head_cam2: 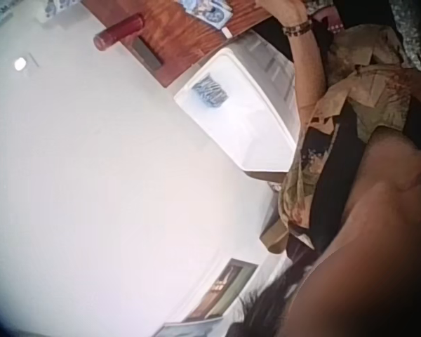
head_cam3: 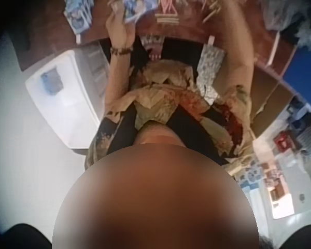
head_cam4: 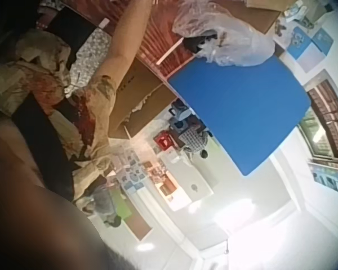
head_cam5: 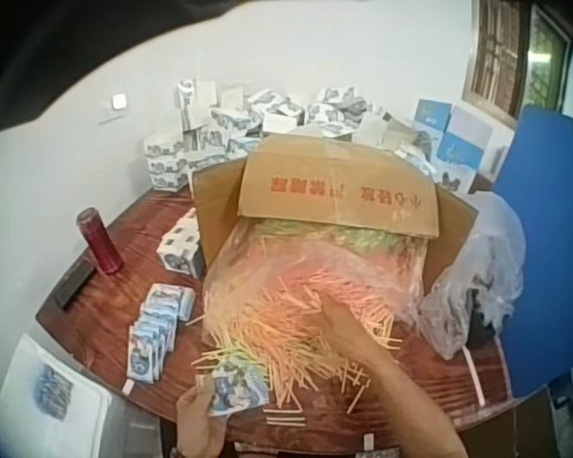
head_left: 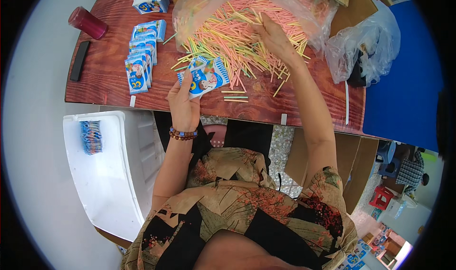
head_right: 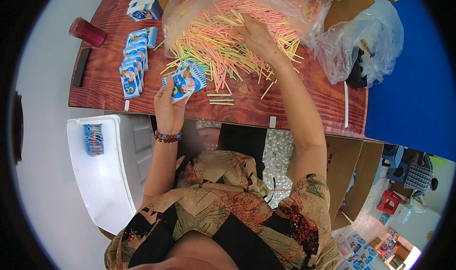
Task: Picking up small bundles of toothpicks and sliding them into printed blue packets.
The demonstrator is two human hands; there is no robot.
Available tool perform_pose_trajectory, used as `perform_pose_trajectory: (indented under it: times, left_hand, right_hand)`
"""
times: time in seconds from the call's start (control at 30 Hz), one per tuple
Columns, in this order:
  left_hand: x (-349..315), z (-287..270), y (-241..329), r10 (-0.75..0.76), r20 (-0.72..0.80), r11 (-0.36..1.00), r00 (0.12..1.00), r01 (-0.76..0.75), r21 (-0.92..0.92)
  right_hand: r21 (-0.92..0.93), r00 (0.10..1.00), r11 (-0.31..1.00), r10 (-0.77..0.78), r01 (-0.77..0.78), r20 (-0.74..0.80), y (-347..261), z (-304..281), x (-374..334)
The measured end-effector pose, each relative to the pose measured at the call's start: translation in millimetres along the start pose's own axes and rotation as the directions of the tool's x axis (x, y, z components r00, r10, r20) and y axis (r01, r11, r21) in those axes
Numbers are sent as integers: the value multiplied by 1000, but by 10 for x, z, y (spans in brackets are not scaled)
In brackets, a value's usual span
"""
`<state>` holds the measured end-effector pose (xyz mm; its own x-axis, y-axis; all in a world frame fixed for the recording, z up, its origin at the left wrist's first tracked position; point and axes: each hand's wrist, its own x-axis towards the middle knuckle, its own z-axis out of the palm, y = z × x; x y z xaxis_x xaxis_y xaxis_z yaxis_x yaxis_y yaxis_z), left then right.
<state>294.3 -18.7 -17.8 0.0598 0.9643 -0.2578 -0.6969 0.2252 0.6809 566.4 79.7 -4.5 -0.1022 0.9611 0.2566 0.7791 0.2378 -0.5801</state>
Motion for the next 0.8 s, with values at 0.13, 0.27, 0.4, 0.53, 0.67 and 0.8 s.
perform_pose_trajectory:
  times: [0.13,0.27,0.4,0.53,0.67,0.8]
  left_hand:
    - [33,61,-6,-3,14,1000,1000,3,-5]
    - [56,109,19,-25,10,997,1000,25,-70]
    - [77,73,17,-61,29,994,998,63,-84]
    - [79,48,25,-64,1,994,998,64,-93]
    - [70,-22,-2,-47,-9,998,999,47,-47]
    - [53,-57,34,-71,-18,992,997,68,-103]
  right_hand:
    - [458,990,878,136,-141,44,-54,-48,77]
    - [686,942,646,213,-334,259,-167,-117,92]
    - [579,953,757,230,-303,197,2,-72,180]
    - [-199,980,976,118,-85,161,-100,-75,283]
    - [-654,990,744,-92,137,102,-208,77,262]
    - [-695,985,702,-60,158,164,-413,35,260]
